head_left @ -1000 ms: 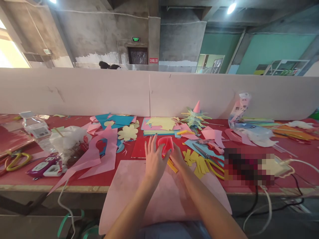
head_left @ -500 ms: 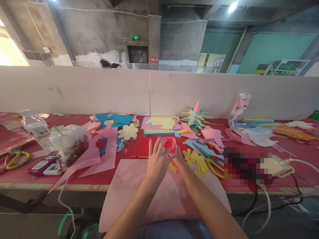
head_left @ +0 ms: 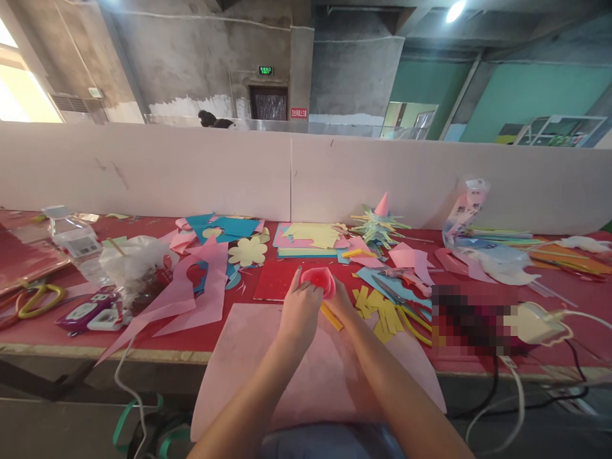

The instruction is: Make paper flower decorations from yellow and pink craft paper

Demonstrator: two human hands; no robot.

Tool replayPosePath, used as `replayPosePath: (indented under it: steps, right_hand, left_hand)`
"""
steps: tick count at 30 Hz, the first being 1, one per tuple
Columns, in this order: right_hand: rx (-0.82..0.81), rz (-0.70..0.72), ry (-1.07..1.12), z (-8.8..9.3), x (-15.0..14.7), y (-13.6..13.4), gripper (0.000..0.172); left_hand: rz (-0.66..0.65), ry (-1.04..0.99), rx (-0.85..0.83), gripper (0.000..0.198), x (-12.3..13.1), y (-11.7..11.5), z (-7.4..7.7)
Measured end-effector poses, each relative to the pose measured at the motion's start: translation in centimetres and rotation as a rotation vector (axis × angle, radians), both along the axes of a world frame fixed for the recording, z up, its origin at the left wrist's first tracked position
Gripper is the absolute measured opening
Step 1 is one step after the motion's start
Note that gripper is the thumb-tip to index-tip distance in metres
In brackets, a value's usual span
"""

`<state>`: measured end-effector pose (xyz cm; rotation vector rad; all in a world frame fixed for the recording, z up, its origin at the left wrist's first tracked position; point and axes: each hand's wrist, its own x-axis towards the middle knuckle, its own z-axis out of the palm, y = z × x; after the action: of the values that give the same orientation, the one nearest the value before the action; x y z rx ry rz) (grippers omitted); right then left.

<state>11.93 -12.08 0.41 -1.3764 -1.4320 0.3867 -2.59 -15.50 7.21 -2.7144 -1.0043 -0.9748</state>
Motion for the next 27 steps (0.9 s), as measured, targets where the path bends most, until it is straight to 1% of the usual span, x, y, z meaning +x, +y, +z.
replayPosePath:
  steps: [5,7,10,12,15,17,19,21,22,27]
  right_hand:
    - [0.010,0.006,-0.118,-0.4,0.1,0.2,0.008]
    - [0.011,-0.002,-0.145,-0.4,0.1,0.2,0.007]
    - [0.007,-0.016,-0.166,-0.5,0.1,0.4,0.005]
    - [-0.001,-0.034,-0.164,-0.6,0.1,0.4,0.006]
    - [-0.012,-0.055,-0.151,-0.5,0.0,0.1,0.006]
    - [-0.006,-0.049,-0.142,-0.3,-0.1,-0.2,0.005]
    - [0.020,-0.037,-0.126,-0.1,-0.1,-0.5,0.014]
    - [0.041,-0.032,-0.096,0.0,-0.2,-0.6,0.024]
    - [0.042,-0.033,-0.082,0.0,-0.2,-0.7,0.026]
    - [0.005,-0.033,-0.077,-0.2,0.0,-0.3,0.018]
  left_hand:
    - [0.007,-0.063,-0.164,0.035,0.9,0.4,-0.1]
    - [0.048,-0.011,-0.171,0.031,1.0,0.4,0.2]
    - [0.108,0.133,-0.131,0.029,0.8,0.1,1.1]
    - [0.116,0.203,-0.136,0.029,0.6,-0.3,1.6]
    - [0.108,0.253,-0.212,0.022,0.4,-0.7,2.2]
    - [0.139,0.285,-0.278,0.020,0.4,-0.7,2.4]
    - [0.173,0.329,-0.335,0.022,0.4,-0.5,2.6]
    - [0.167,0.377,-0.365,0.024,0.5,-0.1,2.9]
    - [0.152,0.395,-0.369,0.025,0.5,0.1,3.0]
    - [0.079,0.460,-0.372,0.032,0.4,0.9,3.3]
